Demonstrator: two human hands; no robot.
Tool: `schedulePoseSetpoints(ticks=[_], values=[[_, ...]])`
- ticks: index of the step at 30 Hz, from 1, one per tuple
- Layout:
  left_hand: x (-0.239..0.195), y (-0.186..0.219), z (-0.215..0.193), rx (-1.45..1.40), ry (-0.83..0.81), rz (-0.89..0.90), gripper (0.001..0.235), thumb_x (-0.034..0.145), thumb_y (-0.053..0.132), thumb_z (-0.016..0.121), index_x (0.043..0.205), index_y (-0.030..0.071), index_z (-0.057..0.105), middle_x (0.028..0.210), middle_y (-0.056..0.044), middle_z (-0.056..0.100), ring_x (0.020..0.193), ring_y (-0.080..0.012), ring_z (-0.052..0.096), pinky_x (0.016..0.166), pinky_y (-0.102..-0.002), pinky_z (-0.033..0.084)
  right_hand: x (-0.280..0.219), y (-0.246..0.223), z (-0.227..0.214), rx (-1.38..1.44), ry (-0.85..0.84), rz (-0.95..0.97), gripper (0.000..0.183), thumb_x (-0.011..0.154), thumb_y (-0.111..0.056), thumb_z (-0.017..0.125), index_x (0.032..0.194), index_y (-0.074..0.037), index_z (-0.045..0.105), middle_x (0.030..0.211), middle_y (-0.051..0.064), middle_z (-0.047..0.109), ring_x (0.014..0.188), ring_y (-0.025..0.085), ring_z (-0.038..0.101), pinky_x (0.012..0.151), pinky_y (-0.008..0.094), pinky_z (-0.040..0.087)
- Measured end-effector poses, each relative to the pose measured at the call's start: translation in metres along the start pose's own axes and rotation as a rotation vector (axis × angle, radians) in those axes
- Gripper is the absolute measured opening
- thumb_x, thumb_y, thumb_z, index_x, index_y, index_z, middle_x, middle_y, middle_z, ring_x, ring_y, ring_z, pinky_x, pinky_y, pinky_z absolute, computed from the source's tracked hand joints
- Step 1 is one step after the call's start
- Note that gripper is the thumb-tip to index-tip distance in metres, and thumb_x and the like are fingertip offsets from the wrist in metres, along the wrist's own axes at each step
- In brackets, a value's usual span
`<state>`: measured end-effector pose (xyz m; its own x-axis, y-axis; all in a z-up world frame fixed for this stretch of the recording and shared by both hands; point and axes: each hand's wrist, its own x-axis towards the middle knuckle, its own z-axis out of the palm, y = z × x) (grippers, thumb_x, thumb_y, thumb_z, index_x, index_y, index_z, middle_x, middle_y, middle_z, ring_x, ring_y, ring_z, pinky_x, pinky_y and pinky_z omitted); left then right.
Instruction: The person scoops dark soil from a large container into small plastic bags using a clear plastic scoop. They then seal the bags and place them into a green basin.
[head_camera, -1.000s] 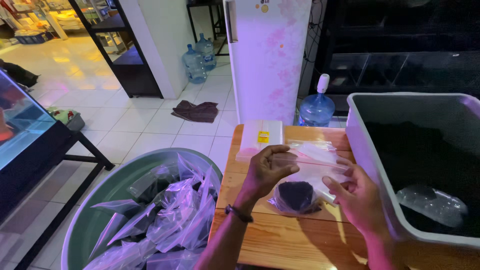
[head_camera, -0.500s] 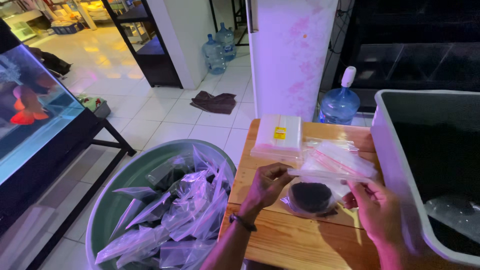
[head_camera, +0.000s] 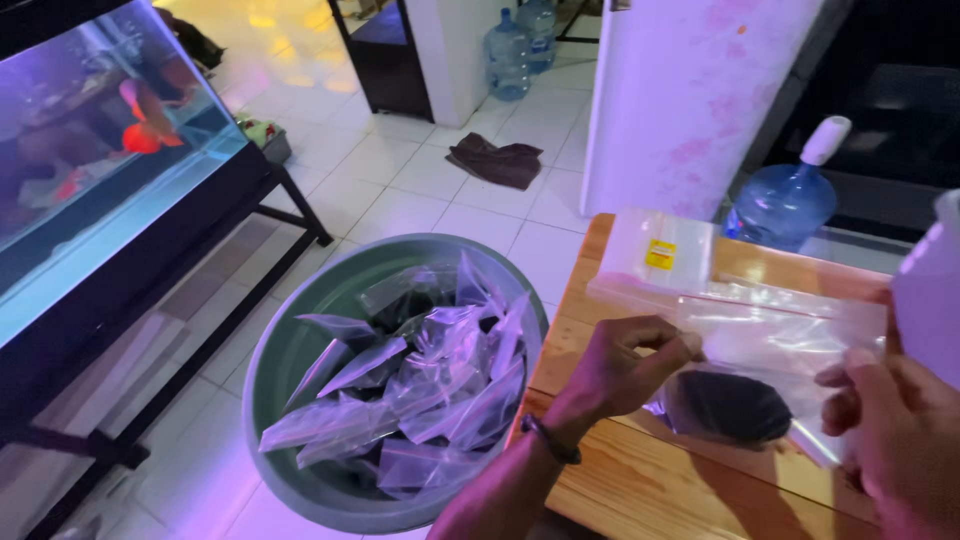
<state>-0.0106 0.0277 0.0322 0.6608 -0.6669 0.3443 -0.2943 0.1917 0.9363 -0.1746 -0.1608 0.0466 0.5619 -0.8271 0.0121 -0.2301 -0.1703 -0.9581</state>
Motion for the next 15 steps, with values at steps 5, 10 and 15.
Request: schedulePoseSetpoints(ticks=[5,10,15], values=[[-0.001,0.034,-0.033,0.051,0.092,-0.025,0.032,0.104,0.029,0.071,0.078,0.012,0.064,0.079,0.006,0.057,0.080,-0.0042,0.052,0.072,-0.027,0.044,0.070,0.045,0.025,0.109,-0.082,-0.180,0.020,0.129,-0.026,0.050,0.126,-0.007,0.056,0.083,0.015,0.057,0.058,0.020,0.049,0.053,0.031,0.037],[-0.001,0.042,-0.079,0.075,0.188,0.028,0.025,0.101,0.022,0.076,0.082,0.005,0.073,0.083,-0.001,0.070,0.081,-0.0098,0.063,0.073,-0.029,0.052,0.096,0.022,0.066,0.099,-0.200,-0.226,0.035,0.119,-0.017,0.052,0.097,0.007,0.065,0.077,0.016,0.054,0.058,0.025,0.054,0.053,0.038,0.047],[-0.012,0.061,-0.137,0.186,0.287,0.085,0.026,0.103,0.022,0.075,0.082,0.007,0.076,0.079,0.002,0.072,0.076,-0.0063,0.060,0.066,-0.028,0.050,0.062,-0.051,0.127,0.200,-0.360,-0.382,0.036,0.135,-0.008,0.054,0.103,0.007,0.063,0.093,0.020,0.066,0.066,0.027,0.060,0.064,0.038,0.055]])
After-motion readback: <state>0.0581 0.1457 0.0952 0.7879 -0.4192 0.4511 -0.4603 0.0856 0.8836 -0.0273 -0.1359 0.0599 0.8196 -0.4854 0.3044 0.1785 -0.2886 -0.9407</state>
